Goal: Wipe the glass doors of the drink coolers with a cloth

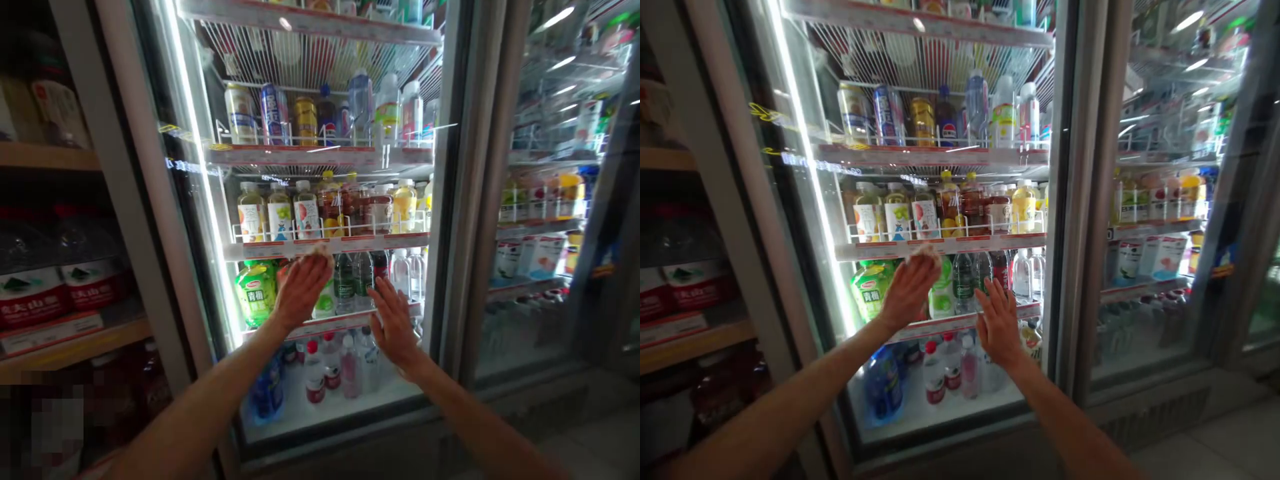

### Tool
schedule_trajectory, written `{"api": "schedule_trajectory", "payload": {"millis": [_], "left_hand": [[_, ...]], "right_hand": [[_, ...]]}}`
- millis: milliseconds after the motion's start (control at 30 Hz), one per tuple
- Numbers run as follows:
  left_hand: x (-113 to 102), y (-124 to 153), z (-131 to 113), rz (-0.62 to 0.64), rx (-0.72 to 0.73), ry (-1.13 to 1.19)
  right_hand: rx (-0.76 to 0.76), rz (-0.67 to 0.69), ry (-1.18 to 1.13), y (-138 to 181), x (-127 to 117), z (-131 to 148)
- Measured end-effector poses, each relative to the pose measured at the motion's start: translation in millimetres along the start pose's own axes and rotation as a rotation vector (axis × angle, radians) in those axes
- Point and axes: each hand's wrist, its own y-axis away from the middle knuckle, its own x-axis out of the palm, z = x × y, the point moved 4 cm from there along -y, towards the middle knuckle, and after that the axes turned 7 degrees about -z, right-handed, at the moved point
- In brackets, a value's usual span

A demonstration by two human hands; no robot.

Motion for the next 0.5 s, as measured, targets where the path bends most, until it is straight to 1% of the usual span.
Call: {"api": "schedule_trajectory", "payload": {"millis": [100,133,167,233,300,400,500], "left_hand": [[-5,19,-14,0.106,0.300,0.155],[-7,22,-13,0.121,0.332,0.173],[-9,22,-8,0.114,0.301,0.163],[-12,16,5,0.066,0.156,0.108],[-10,7,11,0.023,0.061,0.066],[-4,-3,2,0.020,0.043,0.076],[-5,1,-4,0.046,-0.032,0.112]], "right_hand": [[-0.001,0.032,-0.001,3,0,-2],[0.006,0.038,-0.001,4,-1,-3],[0.015,0.040,-0.001,5,-1,-4],[0.034,0.029,-0.010,5,-2,-5],[0.042,0.002,-0.051,1,0,1],[0.003,-0.079,-0.231,-14,8,29],[0.002,-0.172,-0.453,-37,25,64]]}}
